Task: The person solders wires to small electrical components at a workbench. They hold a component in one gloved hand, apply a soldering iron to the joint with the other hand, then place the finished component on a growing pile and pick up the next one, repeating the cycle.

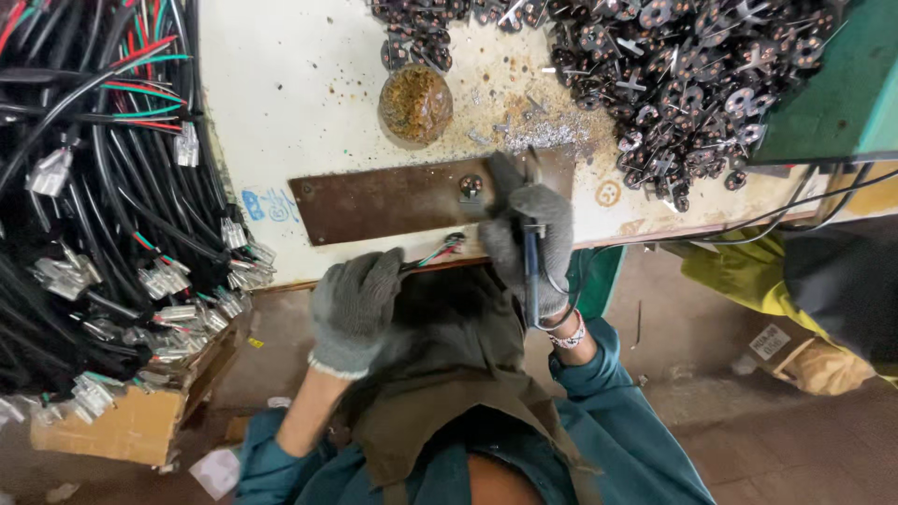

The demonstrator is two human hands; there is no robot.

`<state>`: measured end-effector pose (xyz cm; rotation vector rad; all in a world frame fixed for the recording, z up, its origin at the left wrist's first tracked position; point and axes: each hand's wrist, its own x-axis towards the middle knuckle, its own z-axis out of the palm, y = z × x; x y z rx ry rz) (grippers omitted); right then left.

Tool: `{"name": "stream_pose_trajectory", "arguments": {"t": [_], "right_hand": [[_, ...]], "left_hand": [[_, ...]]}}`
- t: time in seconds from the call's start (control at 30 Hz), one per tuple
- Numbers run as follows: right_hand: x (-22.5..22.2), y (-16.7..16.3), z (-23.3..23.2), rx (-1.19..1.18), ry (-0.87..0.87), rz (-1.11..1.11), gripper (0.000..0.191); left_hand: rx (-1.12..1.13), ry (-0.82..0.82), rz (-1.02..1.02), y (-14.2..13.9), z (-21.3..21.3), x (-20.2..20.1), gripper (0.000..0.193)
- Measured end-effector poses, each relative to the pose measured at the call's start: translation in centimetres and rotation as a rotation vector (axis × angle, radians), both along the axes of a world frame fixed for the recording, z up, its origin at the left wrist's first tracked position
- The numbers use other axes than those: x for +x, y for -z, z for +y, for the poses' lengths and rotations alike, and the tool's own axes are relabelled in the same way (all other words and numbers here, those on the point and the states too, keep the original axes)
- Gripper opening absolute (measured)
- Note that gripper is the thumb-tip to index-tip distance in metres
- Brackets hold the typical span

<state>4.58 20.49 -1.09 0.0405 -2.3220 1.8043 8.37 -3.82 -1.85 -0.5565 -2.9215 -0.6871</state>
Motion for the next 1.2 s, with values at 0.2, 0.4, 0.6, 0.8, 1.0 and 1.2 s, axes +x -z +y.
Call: {"name": "stream_pose_trajectory", "arguments": {"t": [0.2,0.4,0.6,0.8,1.0,1.2], "right_hand": [[1.4,1.2,1.3,0.285,0.098,0.004,0.042],[1.3,1.1,1.2,0.245,0.072,0.068,0.046],[1.8,1.0,1.1,0.378,0.112,-0.032,0.042],[1.0,1.5,0.4,0.322,0.107,0.027,0.04],[0.6,1.5,0.3,0.142,0.067,0.044,0.039],[0.2,0.7,0.4,0.402,0.081,0.033,0.04]], "left_hand": [[-0.071,0.256,0.192,-3.8,-3.7,-6.2,0.043],[0.198,0.256,0.153,-10.3,4.9,-9.0,0.045],[-0.193,-0.461,-0.022,-7.3,-6.4,-7.1,0.031],[-0.801,-0.512,0.151,-4.0,-11.4,-6.4,0.029],[-0.663,-0.449,0.143,-10.5,-8.2,-8.9,0.015],[-0.074,-0.746,0.132,-10.7,-7.0,-3.1,0.028]]}}
